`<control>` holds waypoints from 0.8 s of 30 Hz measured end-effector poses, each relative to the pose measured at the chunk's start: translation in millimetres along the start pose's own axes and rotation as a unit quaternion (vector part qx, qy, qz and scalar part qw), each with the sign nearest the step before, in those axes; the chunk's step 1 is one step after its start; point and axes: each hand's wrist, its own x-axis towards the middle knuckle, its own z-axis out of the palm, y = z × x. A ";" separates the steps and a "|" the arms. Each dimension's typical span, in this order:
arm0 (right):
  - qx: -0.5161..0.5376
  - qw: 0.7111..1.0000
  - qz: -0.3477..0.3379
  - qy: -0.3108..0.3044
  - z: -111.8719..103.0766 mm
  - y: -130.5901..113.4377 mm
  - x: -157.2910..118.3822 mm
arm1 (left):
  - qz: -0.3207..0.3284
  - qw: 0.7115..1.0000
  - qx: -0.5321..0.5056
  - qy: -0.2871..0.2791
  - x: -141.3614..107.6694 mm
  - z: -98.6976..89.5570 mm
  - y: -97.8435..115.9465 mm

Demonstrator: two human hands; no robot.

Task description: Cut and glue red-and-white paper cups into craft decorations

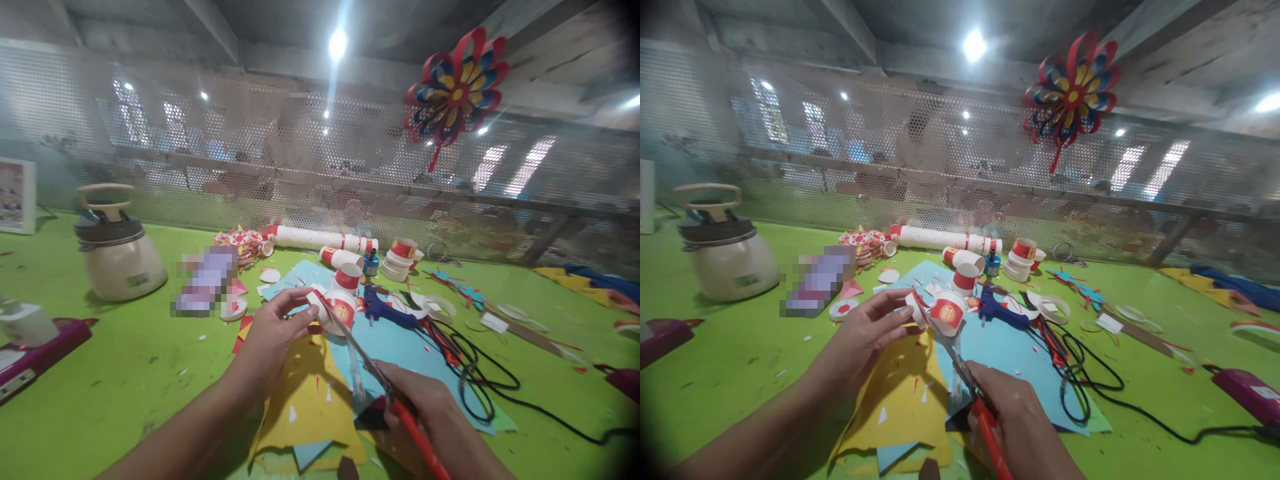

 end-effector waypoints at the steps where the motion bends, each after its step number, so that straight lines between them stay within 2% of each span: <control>1: -0.008 1.000 0.001 0.001 0.8 0.3 -0.7 | -0.003 1.000 -0.003 0.001 -0.3 0.2 0.0; 12: -0.010 1.000 -0.002 0.005 3.3 4.0 0.2 | -0.029 0.999 -0.040 -0.017 -0.4 -1.9 -0.4; 18: -0.013 1.000 0.000 0.004 2.4 2.7 -1.5 | -0.058 0.997 -0.058 -0.008 1.4 -2.9 3.8; 24: -0.022 1.000 0.007 0.004 1.3 4.0 -1.1 | -0.048 0.998 -0.048 -0.009 2.5 -4.9 3.8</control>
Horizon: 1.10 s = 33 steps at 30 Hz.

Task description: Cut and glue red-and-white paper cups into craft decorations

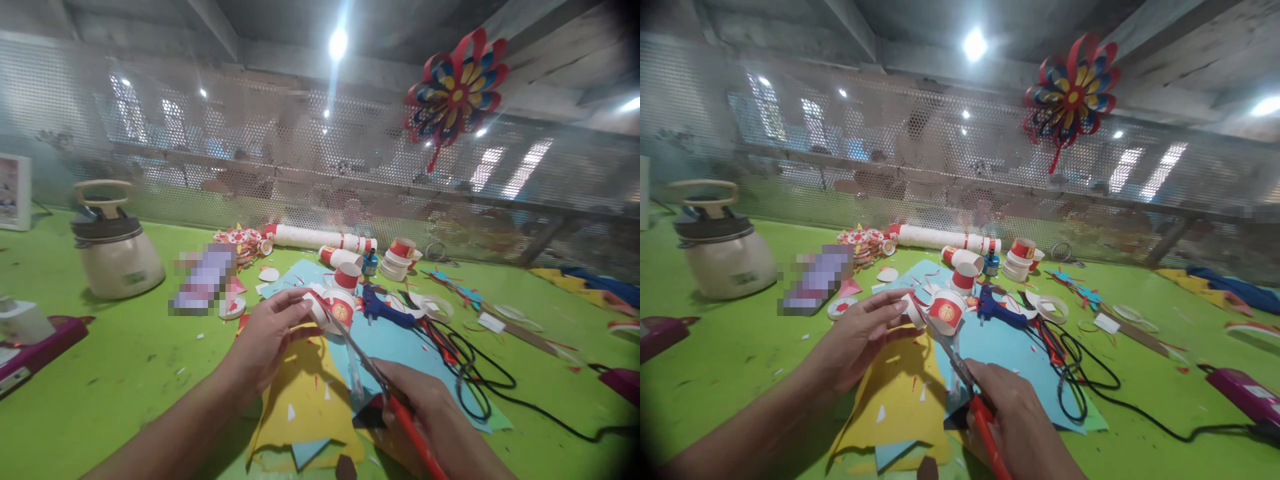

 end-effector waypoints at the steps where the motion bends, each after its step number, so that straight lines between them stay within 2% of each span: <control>1: 0.009 1.000 -0.004 0.000 -0.5 0.2 0.2 | 0.002 1.000 0.000 -0.002 0.2 -0.4 -0.2; 5: 0.046 0.999 -0.024 -0.009 -4.0 -1.9 2.3 | 0.005 1.000 -0.002 -0.015 0.7 -1.2 -1.2; 9: 0.059 0.998 -0.017 -0.003 -7.7 -6.9 4.4 | 0.012 1.000 0.007 -0.016 0.9 -1.1 -2.7; 17: 0.047 0.998 0.000 -0.032 -6.4 -3.8 1.5 | 0.010 1.000 0.020 -0.019 -0.8 -0.4 -3.7; 28: 0.006 1.000 0.009 -0.017 -4.2 -4.5 2.4 | 0.018 1.000 0.010 -0.007 -0.4 0.0 -4.3; 33: 0.028 0.999 0.003 -0.016 -6.6 -5.1 3.1 | 0.011 1.000 0.010 -0.012 -2.5 2.2 -2.3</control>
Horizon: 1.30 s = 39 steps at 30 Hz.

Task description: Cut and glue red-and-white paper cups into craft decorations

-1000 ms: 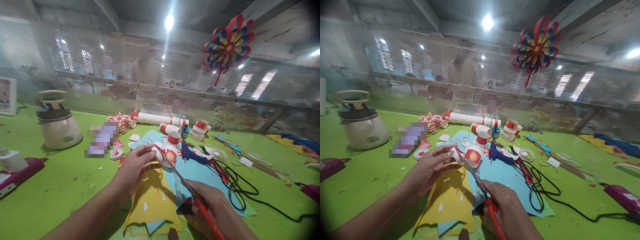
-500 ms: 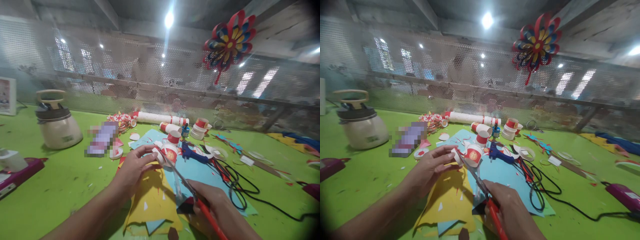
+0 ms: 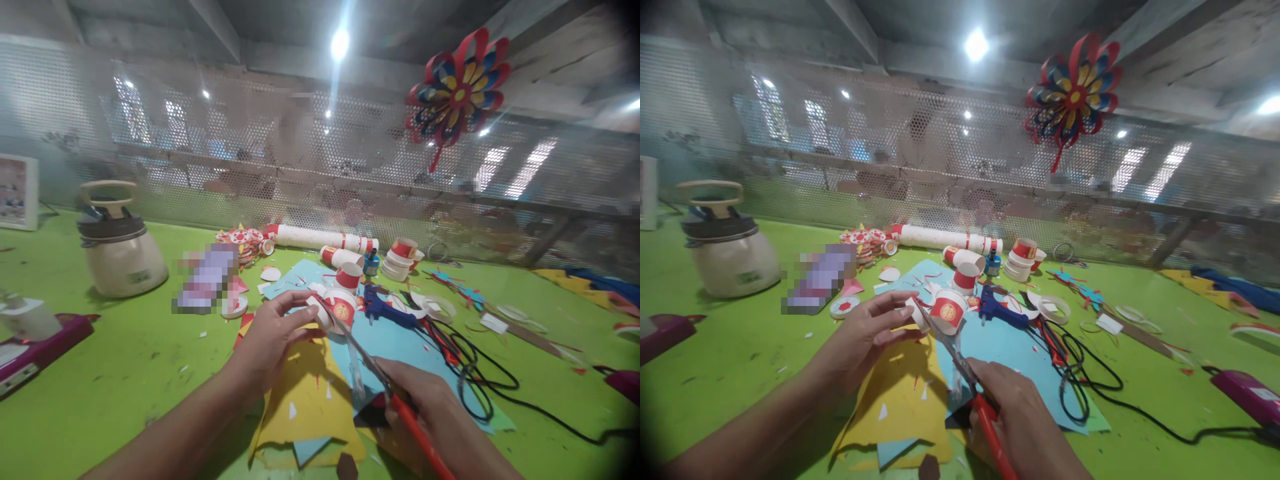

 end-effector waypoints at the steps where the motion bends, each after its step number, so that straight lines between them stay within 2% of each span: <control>1: 0.009 1.000 -0.002 0.000 -0.5 -0.6 0.0 | -0.002 1.000 0.000 0.001 -0.1 0.2 0.2; 5: 0.038 0.999 -0.005 -0.006 -1.2 -1.4 0.3 | -0.004 1.000 0.001 0.001 0.5 -0.1 -0.1; 11: 0.020 1.000 0.007 -0.011 -0.1 -2.1 0.3 | -0.012 1.000 0.005 0.009 -1.0 1.5 -0.5; 23: 0.033 0.999 -0.008 -0.002 -2.7 1.4 -1.1 | 0.029 0.998 0.025 0.042 2.8 -1.2 1.0; 30: 0.015 1.000 0.010 -0.018 -1.2 0.0 -2.2 | 0.019 0.998 0.036 0.043 -1.0 3.8 -0.8; 39: 0.020 1.000 0.011 -0.008 0.8 -2.2 -2.0 | 0.011 0.998 0.038 0.057 -2.2 4.8 -1.1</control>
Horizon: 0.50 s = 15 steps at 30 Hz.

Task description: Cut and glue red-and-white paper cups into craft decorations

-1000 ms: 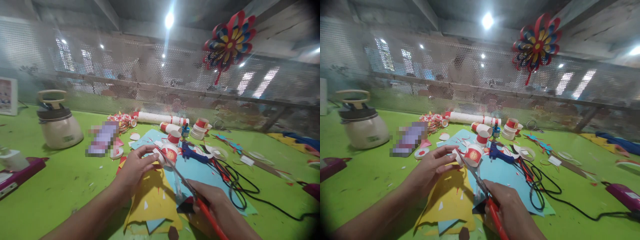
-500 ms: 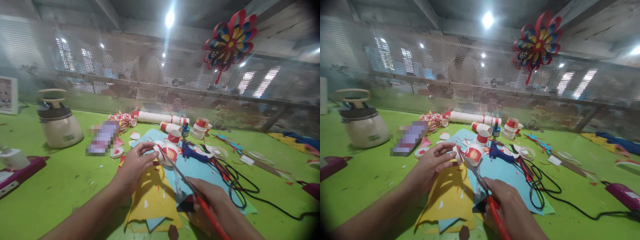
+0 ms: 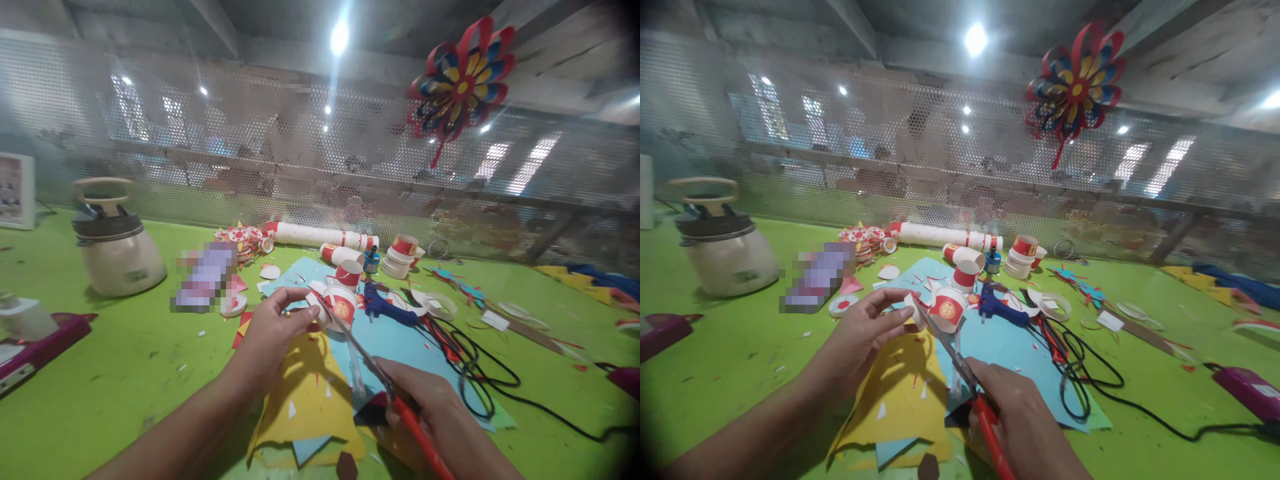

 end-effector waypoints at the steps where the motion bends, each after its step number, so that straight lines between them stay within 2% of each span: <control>1: 0.006 1.000 0.000 -0.001 -0.6 -1.2 -0.4 | 0.000 1.000 -0.001 0.000 -0.3 0.1 0.1; 11: -0.004 1.000 -0.012 0.014 0.2 -3.7 0.0 | -0.008 0.999 -0.041 -0.015 -1.1 2.0 2.2; 15: -0.018 0.999 -0.019 0.019 0.0 -2.9 0.4 | -0.036 0.997 -0.051 -0.054 1.3 -1.7 -0.1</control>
